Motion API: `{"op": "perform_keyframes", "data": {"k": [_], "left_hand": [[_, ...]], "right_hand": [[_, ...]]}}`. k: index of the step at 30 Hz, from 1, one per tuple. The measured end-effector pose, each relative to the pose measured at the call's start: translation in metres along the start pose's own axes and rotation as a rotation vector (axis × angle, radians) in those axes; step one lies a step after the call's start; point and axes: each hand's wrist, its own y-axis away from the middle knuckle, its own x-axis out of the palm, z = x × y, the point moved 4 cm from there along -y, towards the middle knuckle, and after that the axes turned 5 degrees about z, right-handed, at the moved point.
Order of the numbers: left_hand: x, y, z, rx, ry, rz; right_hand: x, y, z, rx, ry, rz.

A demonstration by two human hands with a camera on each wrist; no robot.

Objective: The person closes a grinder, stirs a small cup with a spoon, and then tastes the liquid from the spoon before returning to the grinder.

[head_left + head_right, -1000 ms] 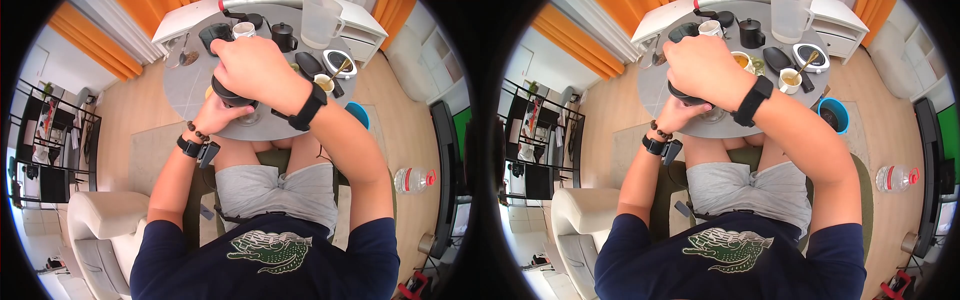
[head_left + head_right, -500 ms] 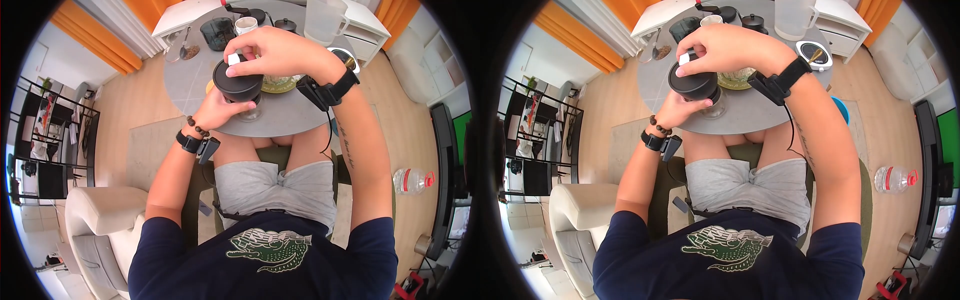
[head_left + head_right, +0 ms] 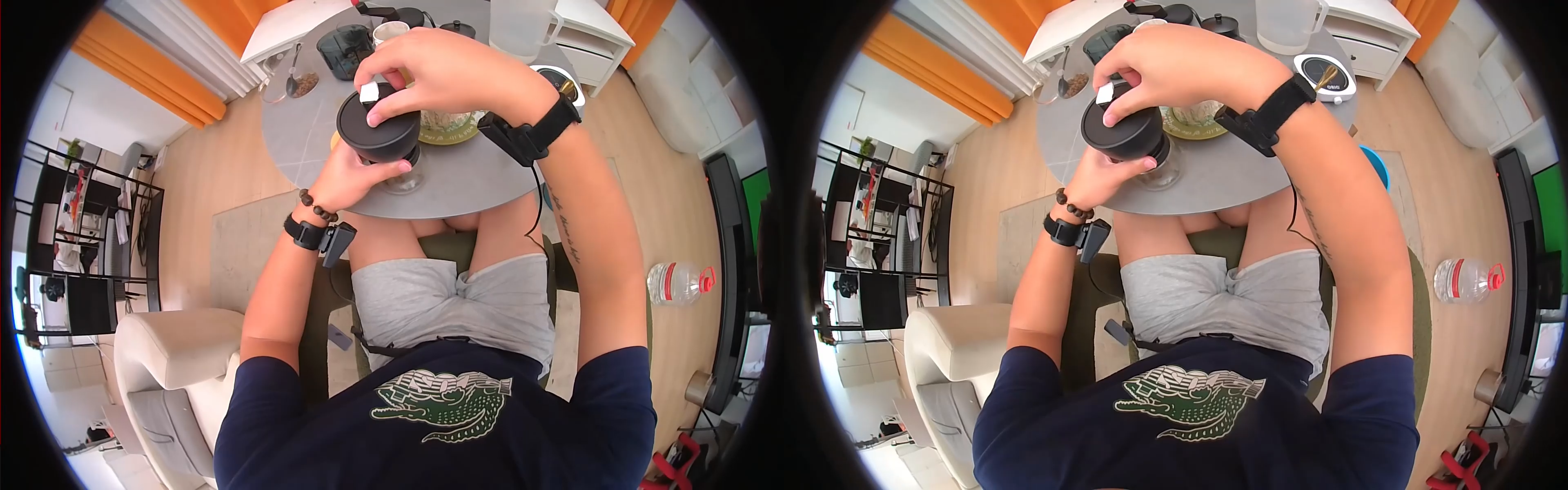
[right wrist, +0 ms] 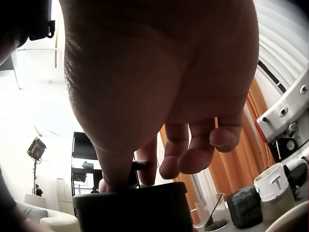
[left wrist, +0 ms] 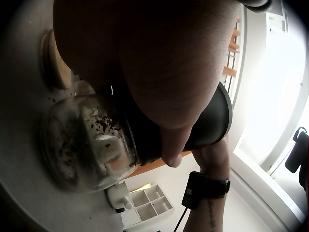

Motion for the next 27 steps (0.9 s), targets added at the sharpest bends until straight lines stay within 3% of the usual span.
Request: {"op": "perform_keyframes", "data": {"k": [4, 6, 10, 12, 13, 15, 16, 18, 24, 25, 27], "left_hand": [[-0.002, 0.000, 0.000, -0.012, -0.039, 0.009], [-0.001, -0.001, -0.003, 0.020, -0.058, 0.003], [-0.002, -0.001, -0.001, 0.019, -0.012, -0.008], [-0.002, -0.001, -0.003, 0.011, -0.036, 0.004], [-0.002, -0.002, -0.004, 0.005, -0.060, 0.016], [-0.002, -0.001, -0.002, 0.008, -0.038, 0.004], [-0.001, -0.001, -0.002, 0.011, -0.015, -0.008], [0.000, -0.002, -0.005, 0.035, -0.036, -0.007], [-0.002, -0.002, -0.005, 0.030, -0.077, -0.008], [-0.002, -0.001, -0.003, 0.011, -0.082, -0.001], [-0.001, -0.001, -0.002, 0.012, -0.066, 0.000]], "right_hand": [[0.001, 0.004, 0.015, 0.056, 0.045, -0.035], [0.003, 0.005, 0.014, 0.237, 0.224, -0.062], [0.021, 0.001, 0.016, 0.126, 0.146, -0.092], [0.018, 0.002, 0.027, -0.078, 0.072, -0.173], [0.018, 0.002, 0.031, -0.077, 0.070, -0.175], [0.017, 0.003, 0.032, 0.209, 0.246, -0.140], [0.016, 0.004, 0.031, 0.211, 0.246, -0.140], [0.017, 0.005, 0.035, 0.044, 0.092, -0.108], [0.012, 0.004, 0.034, -0.064, 0.000, -0.040], [0.015, 0.004, 0.036, -0.064, -0.001, -0.039], [0.015, 0.006, 0.042, 0.110, 0.114, -0.217]]}}
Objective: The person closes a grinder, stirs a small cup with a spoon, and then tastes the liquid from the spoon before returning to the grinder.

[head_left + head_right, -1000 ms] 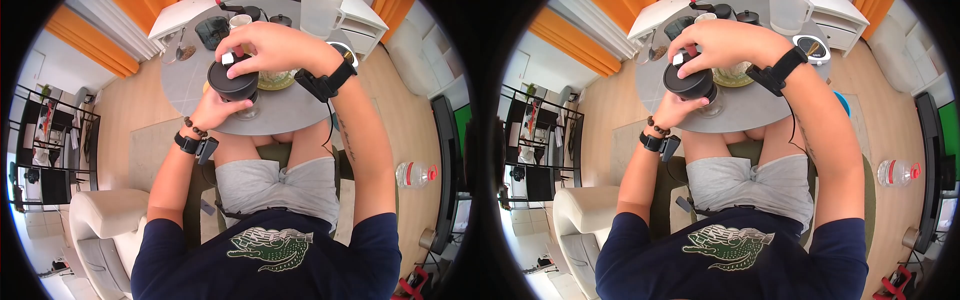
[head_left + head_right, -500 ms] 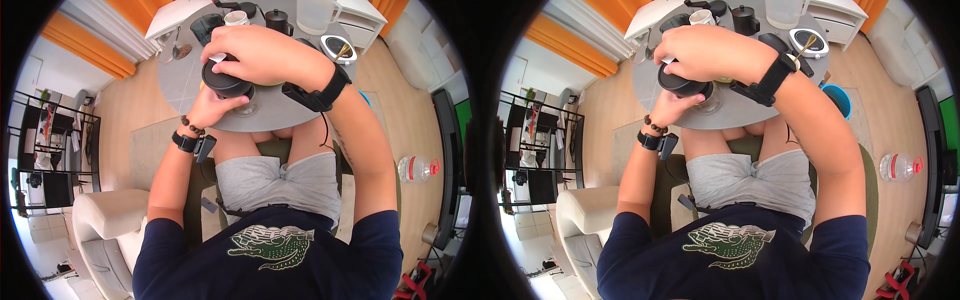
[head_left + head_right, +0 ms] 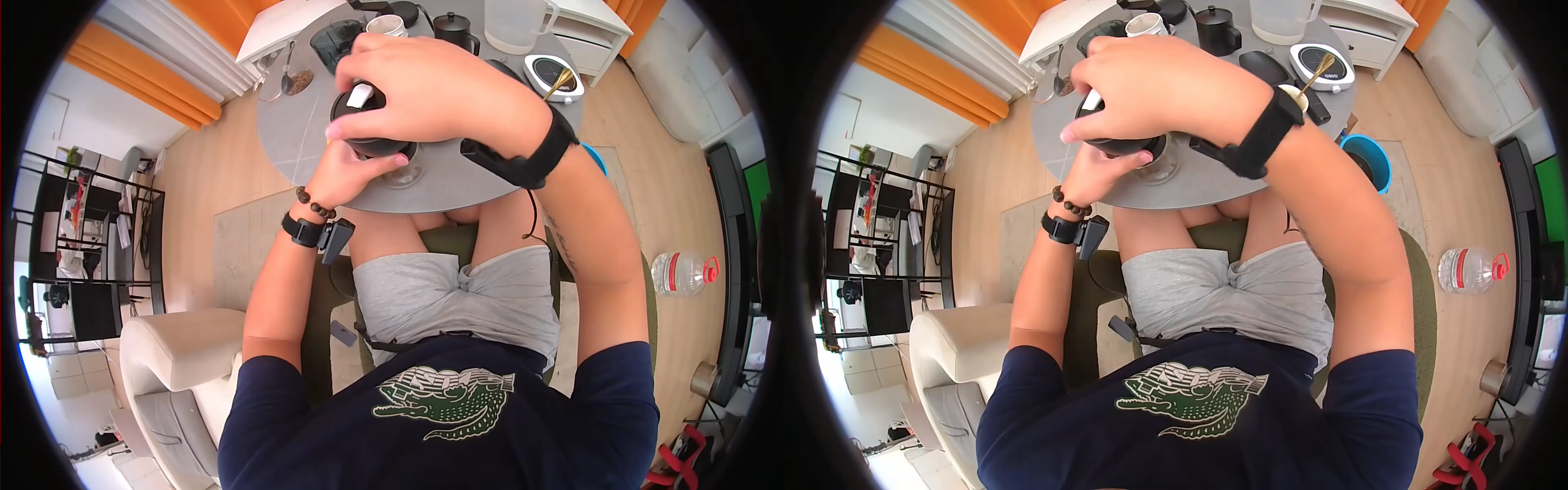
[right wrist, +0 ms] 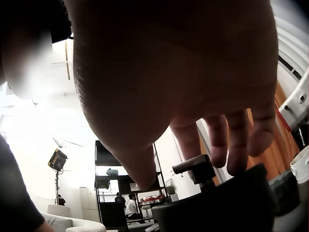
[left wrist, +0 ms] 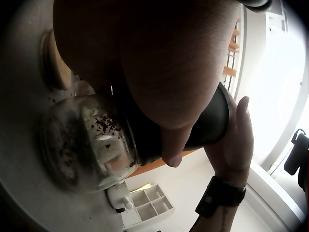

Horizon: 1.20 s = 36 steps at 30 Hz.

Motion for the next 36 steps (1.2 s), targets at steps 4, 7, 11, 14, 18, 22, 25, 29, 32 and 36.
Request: {"op": "perform_keyframes", "data": {"k": [4, 7, 11, 14, 18, 22, 25, 29, 32, 36], "left_hand": [[0.000, -0.001, 0.004, 0.011, 0.045, 0.005], [-0.001, 0.000, 0.003, -0.028, 0.018, 0.029], [0.001, 0.000, 0.001, 0.003, 0.052, 0.000], [0.001, 0.000, 0.001, 0.029, 0.029, -0.004], [0.001, 0.000, -0.001, 0.027, 0.072, 0.006], [0.001, 0.000, 0.001, 0.004, 0.032, 0.005], [0.001, -0.001, -0.001, 0.035, 0.045, -0.007], [0.001, 0.000, -0.003, 0.042, -0.009, -0.008], [0.002, 0.000, -0.002, 0.007, 0.055, -0.023], [0.001, 0.000, 0.002, -0.001, 0.060, 0.002]], "right_hand": [[-0.005, -0.001, 0.006, 0.169, 0.106, 0.123], [0.004, -0.004, 0.001, 0.142, 0.079, 0.108], [0.007, -0.002, -0.007, 0.049, -0.016, 0.050], [-0.001, 0.002, -0.006, 0.068, -0.022, 0.097], [-0.006, 0.000, -0.012, -0.008, -0.011, 0.231], [-0.003, -0.001, -0.023, -0.059, -0.195, 0.246], [-0.005, 0.003, -0.022, -0.011, -0.214, 0.228], [-0.039, -0.003, 0.000, 0.107, -0.162, 0.348], [-0.008, -0.002, -0.006, 0.094, -0.033, 0.235], [0.005, 0.001, -0.002, -0.002, 0.083, -0.093]]}}
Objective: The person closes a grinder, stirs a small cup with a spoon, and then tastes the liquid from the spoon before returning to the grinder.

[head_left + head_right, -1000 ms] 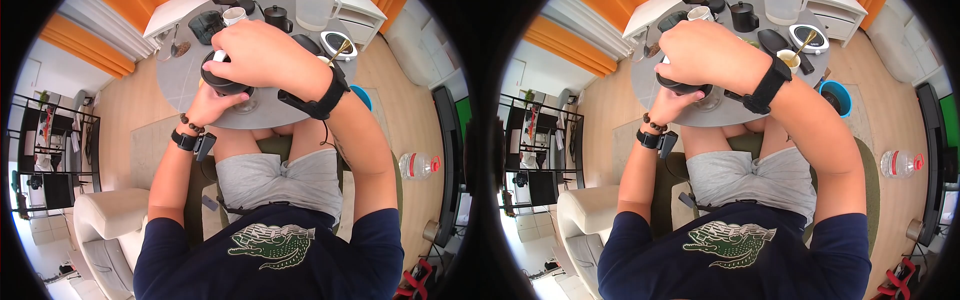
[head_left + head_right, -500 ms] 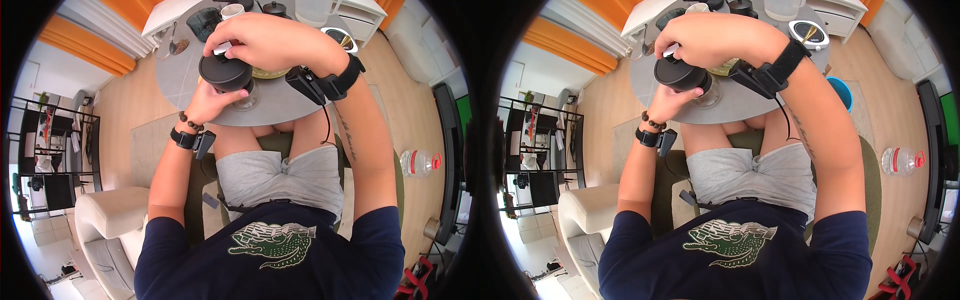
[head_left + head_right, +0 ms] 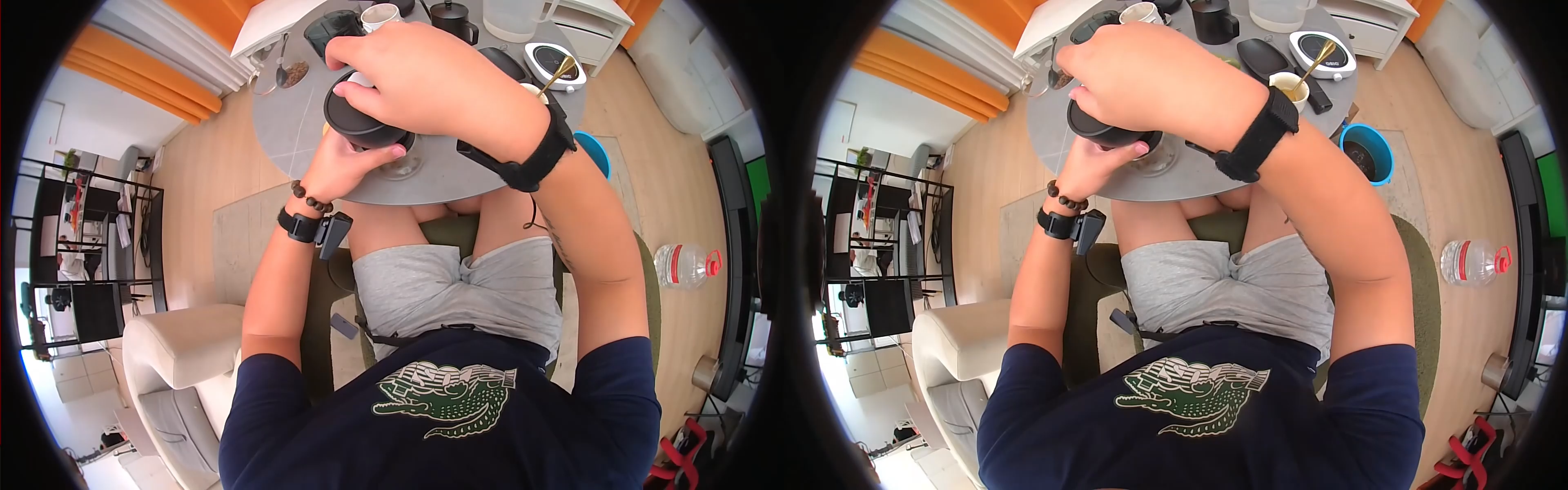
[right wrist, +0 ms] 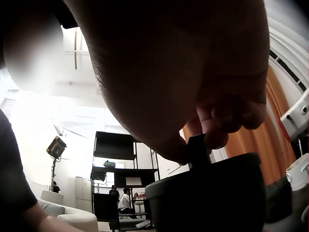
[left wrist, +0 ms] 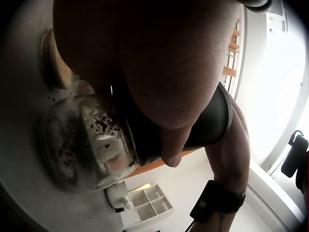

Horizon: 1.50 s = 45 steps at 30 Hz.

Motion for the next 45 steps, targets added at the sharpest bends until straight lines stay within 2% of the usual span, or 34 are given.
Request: {"op": "perform_keyframes", "data": {"k": [5, 7, 11, 13, 16, 20, 22, 23, 25, 26, 27, 29, 31, 33, 37, 39, 43, 45], "left_hand": [[0.000, 0.000, 0.001, -0.016, 0.041, 0.009], [-0.002, 0.001, 0.002, -0.034, -0.030, 0.001], [-0.003, 0.001, 0.003, -0.040, -0.069, -0.011], [-0.003, 0.002, -0.003, 0.039, -0.124, -0.049], [-0.002, 0.000, -0.005, -0.048, -0.100, -0.015], [-0.001, -0.001, 0.002, -0.029, -0.022, -0.004], [0.001, -0.001, 0.001, 0.002, 0.031, 0.006], [0.002, -0.002, 0.000, 0.003, 0.031, 0.004], [0.003, -0.002, -0.006, 0.050, 0.013, -0.001], [0.003, -0.002, -0.006, 0.049, 0.014, -0.001], [0.003, -0.002, -0.005, 0.040, 0.029, -0.001], [0.003, -0.001, -0.004, 0.029, 0.043, 0.000], [0.001, -0.002, -0.002, 0.039, -0.010, 0.000], [0.001, -0.002, -0.002, 0.036, -0.007, 0.000], [0.002, -0.001, -0.006, 0.030, 0.008, -0.010], [0.003, -0.001, -0.006, 0.037, 0.010, -0.012], [0.002, -0.002, -0.005, 0.035, -0.005, -0.013], [0.003, -0.003, -0.006, 0.047, 0.008, -0.014]], "right_hand": [[0.006, 0.001, 0.016, 0.108, 0.050, -0.047], [0.010, 0.000, 0.016, 0.140, 0.025, -0.069], [0.006, 0.001, 0.023, 0.141, 0.063, -0.076], [0.006, 0.001, 0.027, 0.110, 0.076, -0.151], [0.009, -0.001, 0.024, 0.178, 0.081, -0.134], [-0.002, 0.007, 0.016, 0.242, 0.012, -0.027], [-0.011, 0.012, 0.014, 0.208, 0.038, 0.108], [-0.009, 0.014, 0.007, 0.206, 0.038, 0.109], [-0.004, 0.010, -0.004, 0.001, -0.082, 0.065], [-0.002, 0.007, -0.013, 0.053, -0.154, 0.184], [-0.004, 0.004, -0.020, 0.053, -0.155, 0.184], [-0.004, 0.001, -0.031, -0.099, -0.369, 0.259], [-0.004, 0.000, -0.036, -0.090, -0.389, 0.254], [-0.010, -0.002, -0.036, -0.011, -0.303, 0.103], [-0.024, 0.008, -0.017, 0.038, -0.257, 0.117], [-0.026, 0.009, -0.010, -0.065, -0.317, 0.165], [-0.026, 0.004, -0.012, -0.125, -0.330, 0.195], [-0.029, 0.003, -0.008, -0.206, -0.241, 0.179]]}}
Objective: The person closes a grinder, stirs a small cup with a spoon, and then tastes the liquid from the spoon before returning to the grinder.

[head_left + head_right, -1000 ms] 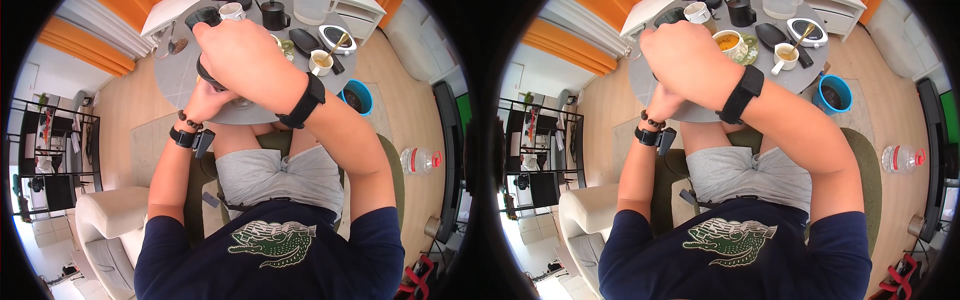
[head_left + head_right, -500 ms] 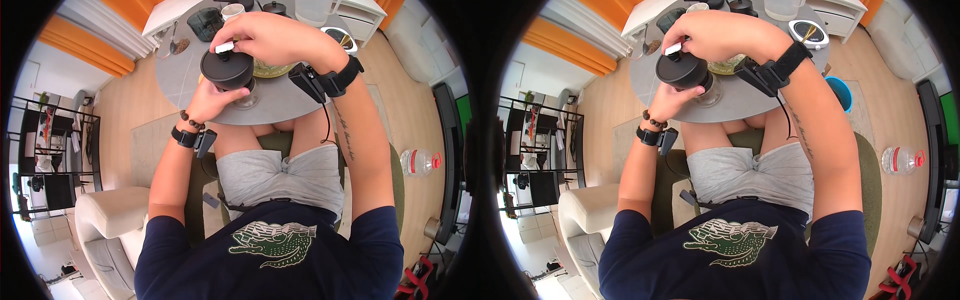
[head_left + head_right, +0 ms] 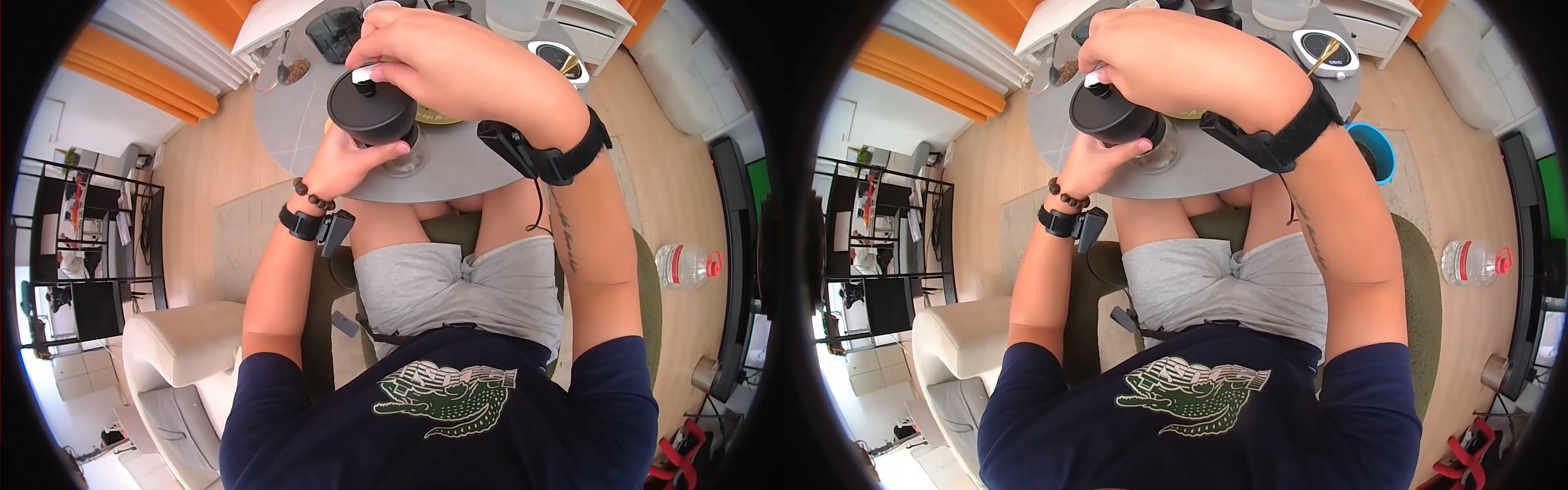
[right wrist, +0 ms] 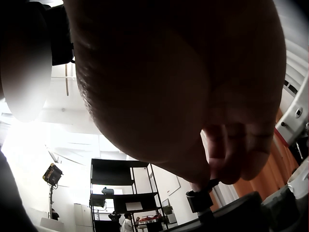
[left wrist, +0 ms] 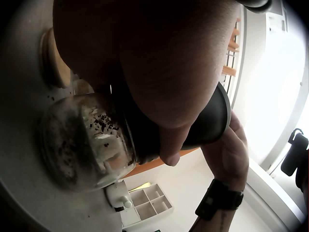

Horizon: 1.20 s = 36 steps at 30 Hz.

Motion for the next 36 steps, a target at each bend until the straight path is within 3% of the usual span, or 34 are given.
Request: {"op": "perform_keyframes", "data": {"k": [4, 10, 12, 13, 15, 19, 21, 25, 27, 29, 31, 33, 36], "left_hand": [[0.000, 0.000, 0.001, -0.001, -0.008, 0.015], [-0.001, 0.002, 0.001, -0.019, 0.009, 0.013], [-0.001, 0.001, 0.001, -0.028, 0.012, 0.013], [-0.001, 0.001, 0.002, -0.041, 0.016, 0.012], [-0.002, 0.002, 0.000, -0.042, 0.008, 0.014], [-0.003, 0.001, 0.004, 0.005, -0.036, 0.016], [-0.003, 0.001, 0.003, -0.029, -0.008, 0.021], [-0.004, 0.003, 0.006, -0.070, 0.026, 0.038], [-0.005, 0.003, 0.005, -0.048, -0.027, 0.031], [-0.005, 0.002, 0.003, -0.025, -0.080, 0.028], [-0.004, 0.002, 0.007, -0.109, -0.003, 0.058], [-0.004, 0.002, 0.008, -0.091, -0.004, 0.055], [-0.005, 0.001, 0.010, -0.082, -0.007, 0.060]], "right_hand": [[0.000, 0.003, 0.004, 0.117, 0.153, 0.082], [0.023, -0.004, -0.003, -0.126, 0.166, -0.188], [0.031, -0.001, -0.001, 0.109, 0.271, -0.286], [0.031, -0.002, 0.001, 0.103, 0.270, -0.284], [0.030, -0.003, -0.004, 0.361, 0.390, -0.202], [0.023, -0.002, 0.027, 0.165, 0.536, 0.000], [0.026, -0.011, 0.024, 0.613, 0.398, 0.004], [0.040, -0.010, 0.010, 0.569, 0.393, 0.023], [0.049, -0.011, 0.007, 0.129, 0.188, -0.186], [0.046, -0.009, -0.003, 0.102, 0.134, -0.118], [0.043, -0.009, 0.003, 0.076, 0.084, -0.048], [0.034, -0.002, 0.015, 0.177, 0.106, -0.236], [0.026, 0.001, 0.021, 0.222, 0.097, -0.276]]}}
